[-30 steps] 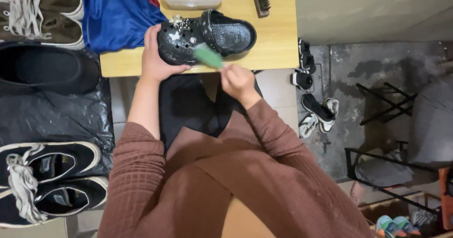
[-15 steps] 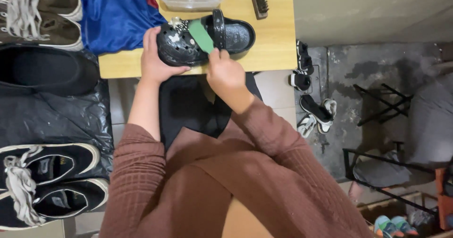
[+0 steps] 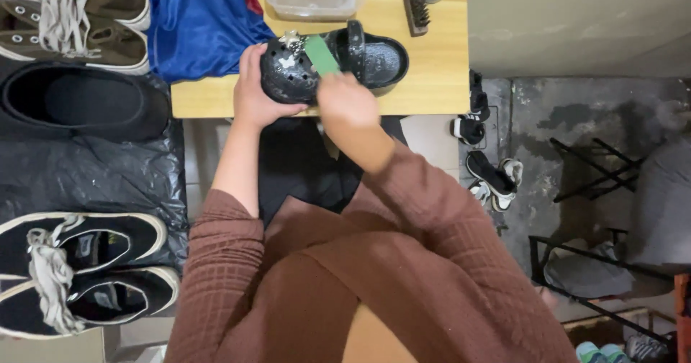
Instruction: The person scrubs a black clog-style shoe with a green brush, focusing on the sole and upper surfaces. They repeatedly dip the brush into a container of soapy water to clean the shoe thoroughly.
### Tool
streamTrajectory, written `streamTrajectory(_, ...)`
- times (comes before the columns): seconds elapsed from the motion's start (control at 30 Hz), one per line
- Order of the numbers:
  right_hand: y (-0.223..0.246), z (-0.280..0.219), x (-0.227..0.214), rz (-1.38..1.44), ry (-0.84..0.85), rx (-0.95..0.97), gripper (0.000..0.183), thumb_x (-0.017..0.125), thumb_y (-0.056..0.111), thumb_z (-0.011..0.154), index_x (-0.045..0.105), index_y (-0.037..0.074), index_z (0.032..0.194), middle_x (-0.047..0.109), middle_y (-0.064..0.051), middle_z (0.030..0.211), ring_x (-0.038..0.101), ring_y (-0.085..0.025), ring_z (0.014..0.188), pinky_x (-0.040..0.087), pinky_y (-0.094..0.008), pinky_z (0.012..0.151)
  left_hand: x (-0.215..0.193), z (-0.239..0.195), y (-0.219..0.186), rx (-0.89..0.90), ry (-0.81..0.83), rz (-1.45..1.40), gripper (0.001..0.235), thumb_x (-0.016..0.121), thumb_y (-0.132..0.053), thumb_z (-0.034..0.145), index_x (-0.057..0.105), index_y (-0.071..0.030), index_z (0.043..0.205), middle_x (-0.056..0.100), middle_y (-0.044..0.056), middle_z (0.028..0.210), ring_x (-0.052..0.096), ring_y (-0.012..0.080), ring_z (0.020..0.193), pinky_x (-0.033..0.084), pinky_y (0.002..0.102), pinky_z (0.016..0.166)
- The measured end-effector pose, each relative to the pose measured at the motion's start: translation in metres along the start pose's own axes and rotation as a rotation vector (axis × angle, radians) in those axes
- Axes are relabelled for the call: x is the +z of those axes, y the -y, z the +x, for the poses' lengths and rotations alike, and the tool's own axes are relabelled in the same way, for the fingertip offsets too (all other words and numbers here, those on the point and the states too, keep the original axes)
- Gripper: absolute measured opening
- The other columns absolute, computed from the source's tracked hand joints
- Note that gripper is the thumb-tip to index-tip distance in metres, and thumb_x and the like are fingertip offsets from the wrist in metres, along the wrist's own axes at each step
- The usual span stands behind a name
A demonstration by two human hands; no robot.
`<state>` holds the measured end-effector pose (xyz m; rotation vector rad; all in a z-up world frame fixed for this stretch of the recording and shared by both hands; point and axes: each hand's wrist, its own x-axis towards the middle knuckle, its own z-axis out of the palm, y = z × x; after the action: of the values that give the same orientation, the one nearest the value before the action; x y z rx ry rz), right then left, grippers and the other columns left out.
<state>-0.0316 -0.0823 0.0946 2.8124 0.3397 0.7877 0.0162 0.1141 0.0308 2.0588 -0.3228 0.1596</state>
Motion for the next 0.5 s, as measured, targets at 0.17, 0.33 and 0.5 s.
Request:
streamTrajectory(0.17, -0.01, -0.004, -0.07, -0.189, -0.11, -0.059, 0.015, 0.056, 0.015, 0.087, 0.057, 0.019, 0.073, 0.048, 0.004, 0.062, 0.054, -0.014, 0.047, 0.046, -0.027, 0.046, -0.003, 0.005, 0.002, 0.003, 0.018, 0.015, 0.131, 0.106, -0.039, 0.038, 0.039, -0.019, 0.149, 0.037, 0.012, 0.156, 0.047, 0.0345, 0.144, 0.041, 0.048, 0.122)
streamTrajectory(0.33, 0.011, 0.036, 0.022, -0.017, 0.021, 0.111, 0.013, 0.054, 0.017, 0.087, 0.061, 0.016, 0.077, 0.057, 0.002, 0.067, 0.067, -0.019, 0.049, 0.055, -0.035, 0.044, 0.0, 0.003, 0.004, -0.009, 0.023, 0.021, 0.129, 0.105, -0.039, 0.04, 0.038, -0.022, 0.15, 0.036, 0.01, 0.158, 0.048, 0.0349, 0.143, 0.041, 0.05, 0.121)
streamTrajectory(0.5, -0.006, 0.002, -0.071, -0.249, -0.048, -0.134, 0.013, 0.058, 0.008, 0.082, 0.054, 0.02, 0.079, 0.05, 0.005, 0.069, 0.05, -0.009, 0.056, 0.033, -0.023, 0.043, -0.007, 0.002, -0.002, 0.066, 0.043, 0.042, 0.121, 0.101, -0.057, 0.056, 0.036, -0.014, 0.15, 0.036, 0.011, 0.155, 0.043, 0.033, 0.145, 0.05, 0.053, 0.107)
